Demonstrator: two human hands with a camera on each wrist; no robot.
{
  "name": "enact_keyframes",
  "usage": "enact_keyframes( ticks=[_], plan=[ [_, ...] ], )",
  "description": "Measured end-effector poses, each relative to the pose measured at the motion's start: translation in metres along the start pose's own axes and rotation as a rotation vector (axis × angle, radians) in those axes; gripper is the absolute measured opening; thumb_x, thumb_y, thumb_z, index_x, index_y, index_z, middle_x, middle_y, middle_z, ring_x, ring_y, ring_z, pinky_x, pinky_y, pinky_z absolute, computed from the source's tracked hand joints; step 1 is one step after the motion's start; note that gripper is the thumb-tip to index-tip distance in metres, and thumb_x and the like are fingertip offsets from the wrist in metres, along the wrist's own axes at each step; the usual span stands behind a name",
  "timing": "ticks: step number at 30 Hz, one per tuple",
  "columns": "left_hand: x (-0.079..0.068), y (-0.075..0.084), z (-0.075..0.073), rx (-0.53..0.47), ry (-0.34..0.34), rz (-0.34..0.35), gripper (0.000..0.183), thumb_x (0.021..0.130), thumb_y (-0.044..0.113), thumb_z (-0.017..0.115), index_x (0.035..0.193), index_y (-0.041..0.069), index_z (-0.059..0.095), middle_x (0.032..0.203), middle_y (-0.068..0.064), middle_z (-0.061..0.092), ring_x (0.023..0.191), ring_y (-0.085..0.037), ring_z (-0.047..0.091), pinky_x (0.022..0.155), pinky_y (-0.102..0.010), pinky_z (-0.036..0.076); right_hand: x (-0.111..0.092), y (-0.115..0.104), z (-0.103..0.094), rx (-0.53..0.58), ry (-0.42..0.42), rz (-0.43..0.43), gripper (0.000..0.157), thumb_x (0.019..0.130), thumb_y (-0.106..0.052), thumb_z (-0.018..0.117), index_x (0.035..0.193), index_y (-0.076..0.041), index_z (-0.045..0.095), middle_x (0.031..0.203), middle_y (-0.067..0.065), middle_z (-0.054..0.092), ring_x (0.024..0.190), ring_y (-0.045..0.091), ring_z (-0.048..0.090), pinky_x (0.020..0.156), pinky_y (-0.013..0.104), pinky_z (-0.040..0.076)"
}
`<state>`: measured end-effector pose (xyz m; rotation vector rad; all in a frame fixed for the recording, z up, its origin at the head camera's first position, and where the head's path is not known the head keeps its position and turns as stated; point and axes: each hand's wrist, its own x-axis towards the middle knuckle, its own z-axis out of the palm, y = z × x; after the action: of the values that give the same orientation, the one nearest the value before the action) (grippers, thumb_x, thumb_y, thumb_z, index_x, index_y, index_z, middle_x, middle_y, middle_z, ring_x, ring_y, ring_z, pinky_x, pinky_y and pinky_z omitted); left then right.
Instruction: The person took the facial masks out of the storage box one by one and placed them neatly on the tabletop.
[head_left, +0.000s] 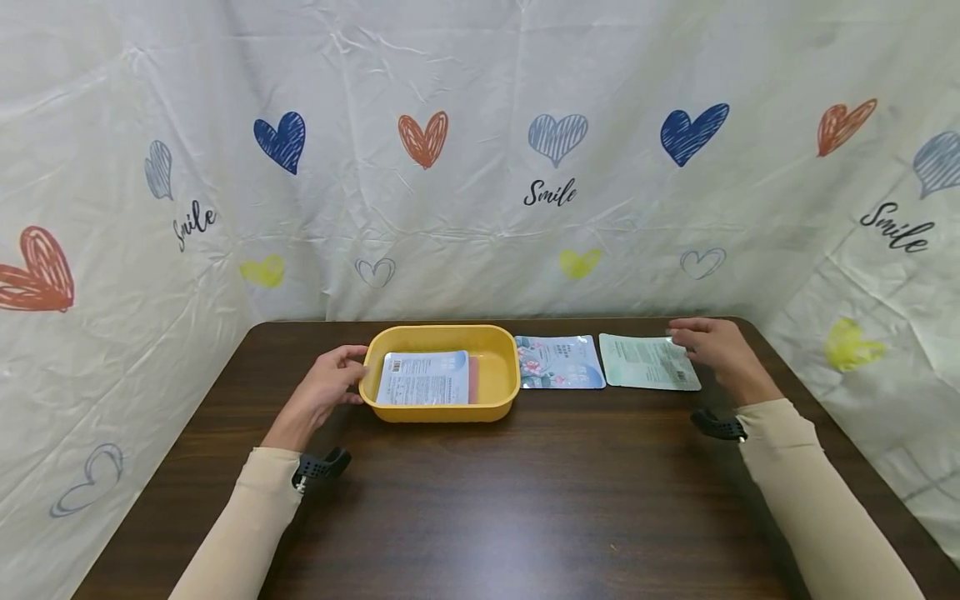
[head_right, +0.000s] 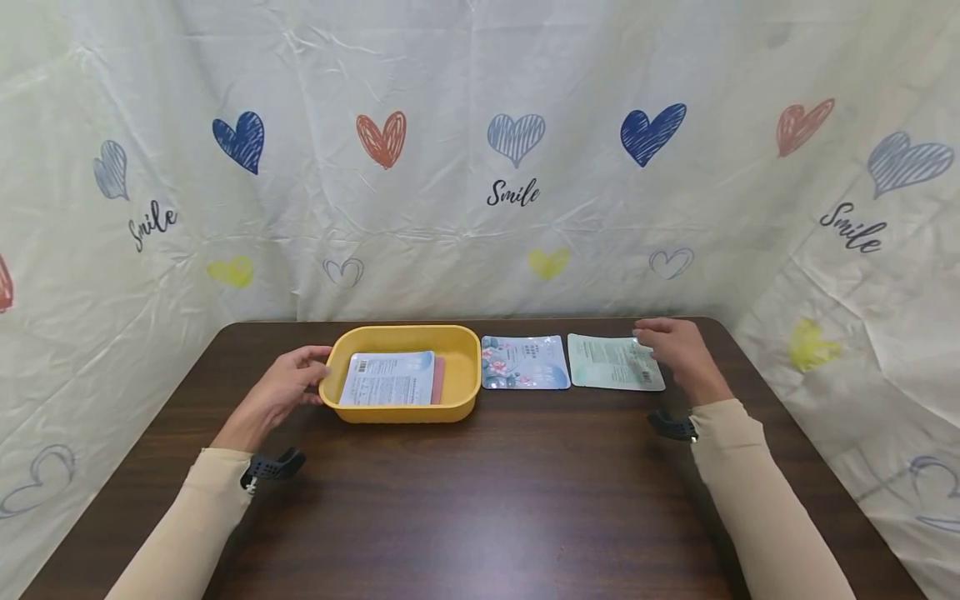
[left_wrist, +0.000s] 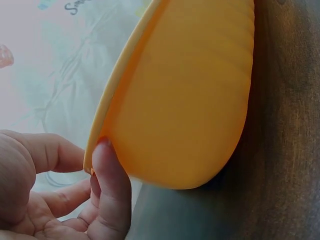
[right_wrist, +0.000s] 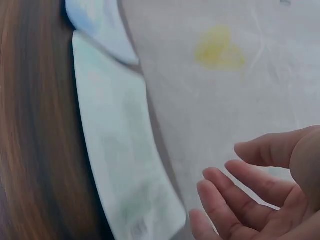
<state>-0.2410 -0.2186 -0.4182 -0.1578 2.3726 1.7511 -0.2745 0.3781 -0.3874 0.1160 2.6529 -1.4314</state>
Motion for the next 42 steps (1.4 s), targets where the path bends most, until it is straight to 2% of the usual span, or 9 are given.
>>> enact_keyframes(
  ticks=[6, 9, 12, 16, 19, 26, 31, 34, 42],
  plan=[
    [0.0, 0.001, 0.0, 0.008, 0.003, 0.002, 0.049, 0.101, 0.012, 0.053, 0.149, 0.004, 0.044, 0.121, -0.023, 0.057, 0.095, -0.028, 0.061, 0.07, -0.031, 0.061, -0.003, -0.027, 0.021, 0.054, -0.046, -0.054, 0.056, 0.106, -0.033, 0.052, 0.147, 0.004, 0.046, 0.145, 0.022, 0.054, 0.125, 0.024, 0.06, 0.104, 0.043, 0.05],
    [0.0, 0.001, 0.0, 0.0, 0.01, 0.0, 0.049, 0.101, 0.011, 0.053, 0.149, 0.004, 0.045, 0.12, -0.022, 0.057, 0.093, -0.028, 0.061, 0.069, -0.031, 0.06, -0.005, -0.04, 0.032, 0.101, -0.057, -0.072, 0.055, 0.103, -0.034, 0.059, 0.143, 0.003, 0.051, 0.132, 0.01, 0.065, 0.117, 0.018, 0.065, 0.101, 0.044, 0.052],
    [0.0, 0.001, 0.0, 0.005, 0.006, 0.001, 0.049, 0.101, 0.011, 0.053, 0.149, 0.004, 0.045, 0.119, -0.021, 0.057, 0.092, -0.027, 0.06, 0.069, -0.031, 0.06, -0.006, -0.053, 0.043, 0.141, -0.079, -0.095, 0.056, 0.101, -0.035, 0.063, 0.14, 0.004, 0.053, 0.117, -0.003, 0.07, 0.108, 0.011, 0.069, 0.098, 0.042, 0.054],
    [0.001, 0.002, 0.0, 0.004, 0.003, 0.0, 0.048, 0.101, 0.011, 0.053, 0.148, 0.005, 0.046, 0.118, -0.021, 0.057, 0.093, -0.027, 0.059, 0.07, -0.031, 0.06, -0.008, -0.068, 0.056, 0.203, -0.121, -0.129, 0.053, 0.1, -0.031, 0.065, 0.138, 0.005, 0.054, 0.116, -0.002, 0.071, 0.1, 0.005, 0.071, 0.094, 0.034, 0.057],
    [0.001, 0.002, 0.001, 0.003, 0.004, -0.008, 0.048, 0.101, 0.012, 0.053, 0.148, 0.005, 0.046, 0.118, -0.02, 0.056, 0.094, -0.027, 0.059, 0.07, -0.031, 0.06, -0.007, -0.076, 0.066, 0.246, -0.153, -0.153, 0.051, 0.101, -0.028, 0.064, 0.137, 0.006, 0.054, 0.117, 0.002, 0.072, 0.101, 0.008, 0.072, 0.095, 0.034, 0.056],
    [0.002, 0.0, 0.002, 0.0, 0.005, -0.031, 0.049, 0.101, 0.012, 0.052, 0.149, 0.006, 0.045, 0.123, -0.02, 0.056, 0.097, -0.028, 0.058, 0.072, -0.031, 0.06, -0.007, -0.09, 0.084, 0.329, -0.232, -0.182, 0.049, 0.101, -0.026, 0.063, 0.139, 0.005, 0.053, 0.11, -0.005, 0.074, 0.11, 0.017, 0.071, 0.097, 0.035, 0.055],
    [0.001, 0.001, 0.001, -0.027, 0.002, -0.009, 0.048, 0.1, 0.01, 0.053, 0.148, 0.004, 0.046, 0.121, -0.022, 0.056, 0.095, -0.028, 0.059, 0.07, -0.031, 0.06, -0.006, -0.101, 0.096, 0.353, -0.267, -0.183, 0.049, 0.1, -0.027, 0.065, 0.139, 0.001, 0.055, 0.122, 0.008, 0.072, 0.116, 0.024, 0.069, 0.1, 0.039, 0.053],
    [0.001, 0.002, 0.0, -0.037, -0.004, 0.004, 0.048, 0.1, 0.008, 0.053, 0.147, 0.001, 0.046, 0.119, -0.023, 0.057, 0.092, -0.028, 0.059, 0.068, -0.03, 0.06, -0.005, -0.108, 0.104, 0.343, -0.283, -0.203, 0.049, 0.1, -0.028, 0.066, 0.139, -0.001, 0.055, 0.131, 0.017, 0.067, 0.118, 0.026, 0.067, 0.099, 0.037, 0.054],
    [0.0, 0.003, -0.001, -0.035, -0.014, -0.012, 0.05, 0.101, 0.009, 0.053, 0.149, 0.002, 0.045, 0.119, -0.022, 0.056, 0.093, -0.027, 0.059, 0.068, -0.03, 0.06, -0.003, -0.124, 0.13, 0.349, -0.341, -0.247, 0.044, 0.1, -0.023, 0.065, 0.138, -0.002, 0.058, 0.134, 0.02, 0.065, 0.123, 0.037, 0.062, 0.102, 0.044, 0.052]
  ],
)
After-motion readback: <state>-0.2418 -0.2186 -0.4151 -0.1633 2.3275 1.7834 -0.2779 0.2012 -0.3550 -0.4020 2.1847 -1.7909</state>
